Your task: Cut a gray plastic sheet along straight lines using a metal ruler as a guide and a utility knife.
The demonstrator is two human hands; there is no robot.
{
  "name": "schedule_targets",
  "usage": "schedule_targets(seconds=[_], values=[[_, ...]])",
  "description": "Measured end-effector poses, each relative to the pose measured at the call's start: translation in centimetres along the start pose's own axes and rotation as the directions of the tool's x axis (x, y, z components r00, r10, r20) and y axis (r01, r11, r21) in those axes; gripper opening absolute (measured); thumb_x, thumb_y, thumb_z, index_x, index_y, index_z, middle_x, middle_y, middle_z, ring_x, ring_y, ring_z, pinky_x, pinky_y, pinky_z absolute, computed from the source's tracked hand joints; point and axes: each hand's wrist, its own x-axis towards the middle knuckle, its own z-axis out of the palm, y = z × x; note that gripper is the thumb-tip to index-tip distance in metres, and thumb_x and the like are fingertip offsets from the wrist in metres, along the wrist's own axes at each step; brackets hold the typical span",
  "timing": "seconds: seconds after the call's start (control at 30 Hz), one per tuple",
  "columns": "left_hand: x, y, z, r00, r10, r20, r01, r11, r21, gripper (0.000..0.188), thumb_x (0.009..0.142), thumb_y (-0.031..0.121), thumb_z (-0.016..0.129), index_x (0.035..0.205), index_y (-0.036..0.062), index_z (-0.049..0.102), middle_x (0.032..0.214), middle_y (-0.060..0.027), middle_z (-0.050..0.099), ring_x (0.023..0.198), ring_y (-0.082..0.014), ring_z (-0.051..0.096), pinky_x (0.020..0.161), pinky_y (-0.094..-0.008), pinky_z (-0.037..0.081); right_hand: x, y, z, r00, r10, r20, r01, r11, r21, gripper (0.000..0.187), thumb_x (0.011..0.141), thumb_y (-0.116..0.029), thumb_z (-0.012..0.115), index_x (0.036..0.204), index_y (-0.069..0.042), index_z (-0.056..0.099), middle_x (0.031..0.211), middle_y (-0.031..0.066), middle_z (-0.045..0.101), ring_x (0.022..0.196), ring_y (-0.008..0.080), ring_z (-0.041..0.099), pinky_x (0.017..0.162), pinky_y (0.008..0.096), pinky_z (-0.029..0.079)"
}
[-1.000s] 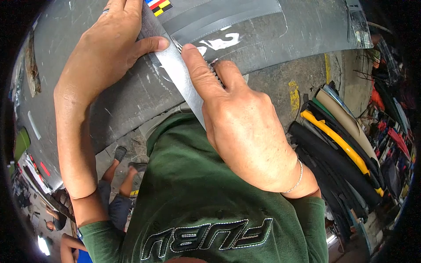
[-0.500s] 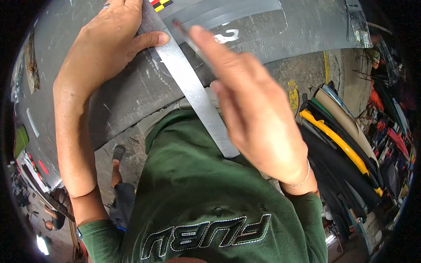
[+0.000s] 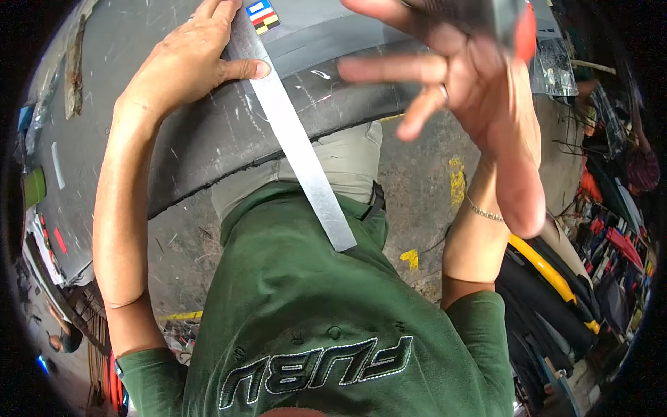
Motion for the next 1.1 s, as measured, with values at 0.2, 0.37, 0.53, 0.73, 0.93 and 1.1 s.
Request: schedule_targets(seconds=[0.2,0.37,0.53,0.73,0.93,1.1], values=[[1.7,0.3,-1.2,0.986,-0.085,0.14,0.088,0.996,-0.012,0.096,0.085,0.042,0.088,0.147,-0.0159,0.043,0.16,-0.038,0.042,0.146,-0.047,0.049,0.122,-0.044,0.043,5.2,1.6,0.5,0.847,-0.347,-0.403,0.227,0.921,-0.316,0.022,0.103,-0.017,0.074,0.102,0.005,0.072,0.068,0.0165,0.073,0.058,0.0272,0.075,0.054,0.034,0.062],[1.4,0.2,-1.1,0.993,-0.055,0.103,0.051,0.998,0.044,0.106,0.085,0.045,0.088,0.154,-0.0172,0.037,0.162,-0.0381,0.039,0.15,-0.0458,0.046,0.124,-0.042,0.041,6.5,0.6,3.6,0.922,-0.332,-0.201,0.023,0.563,-0.826,0.049,0.091,-0.017,0.088,0.13,0.005,0.069,0.1,0.008,0.078,0.087,0.0115,0.073,0.081,0.0287,0.06],[1.9,0.1,-0.8,0.991,-0.072,0.116,0.068,0.997,0.041,0.108,0.084,0.046,0.089,0.155,-0.017,0.036,0.161,-0.0375,0.04,0.148,-0.0453,0.047,0.123,-0.0426,0.043,11.3,1.1,5.6,0.865,-0.442,-0.237,0.104,0.622,-0.776,0.04,0.093,-0.016,0.087,0.124,0.002,0.071,0.085,0.0032,0.073,0.071,0.0087,0.067,0.07,0.0242,0.057],[1.4,0.9,-1.7,0.983,-0.109,0.148,0.104,0.994,0.043,0.109,0.083,0.045,0.09,0.156,-0.0146,0.036,0.16,-0.0339,0.042,0.146,-0.0449,0.049,0.122,-0.0449,0.043,12.9,1.8,5.2,0.959,-0.195,-0.205,0.12,0.937,-0.329,0.041,0.108,-0.039,0.066,0.115,0.001,0.067,0.072,0.0021,0.065,0.055,0.0103,0.062,0.051,0.0236,0.051],[0.6,1.1,-1.3,0.999,-0.008,0.034,0.008,1.0,0.014,0.109,0.081,0.043,0.091,0.157,-0.0108,0.036,0.159,-0.0317,0.044,0.144,-0.0454,0.05,0.123,-0.0452,0.042,17.4,9.4,4.2,0.973,-0.029,-0.231,0.036,0.999,0.024,0.056,0.111,-0.058,0.053,0.112,-0.003,0.063,0.064,0.0027,0.06,0.046,0.0142,0.058,0.042,0.0276,0.047],[1.0,0.8,-0.3,0.998,-0.052,-0.023,0.051,0.998,-0.027,0.106,0.08,0.043,0.092,0.154,-0.01,0.038,0.156,-0.0308,0.047,0.142,-0.0456,0.052,0.123,-0.0452,0.042,18.3,12.7,3.4,0.911,0.149,-0.384,-0.122,0.988,0.092,0.055,0.113,-0.058,0.046,0.091,-0.009,0.059,0.055,-0.0004,0.049,0.037,0.0128,0.042,0.035,0.0299,0.034]])
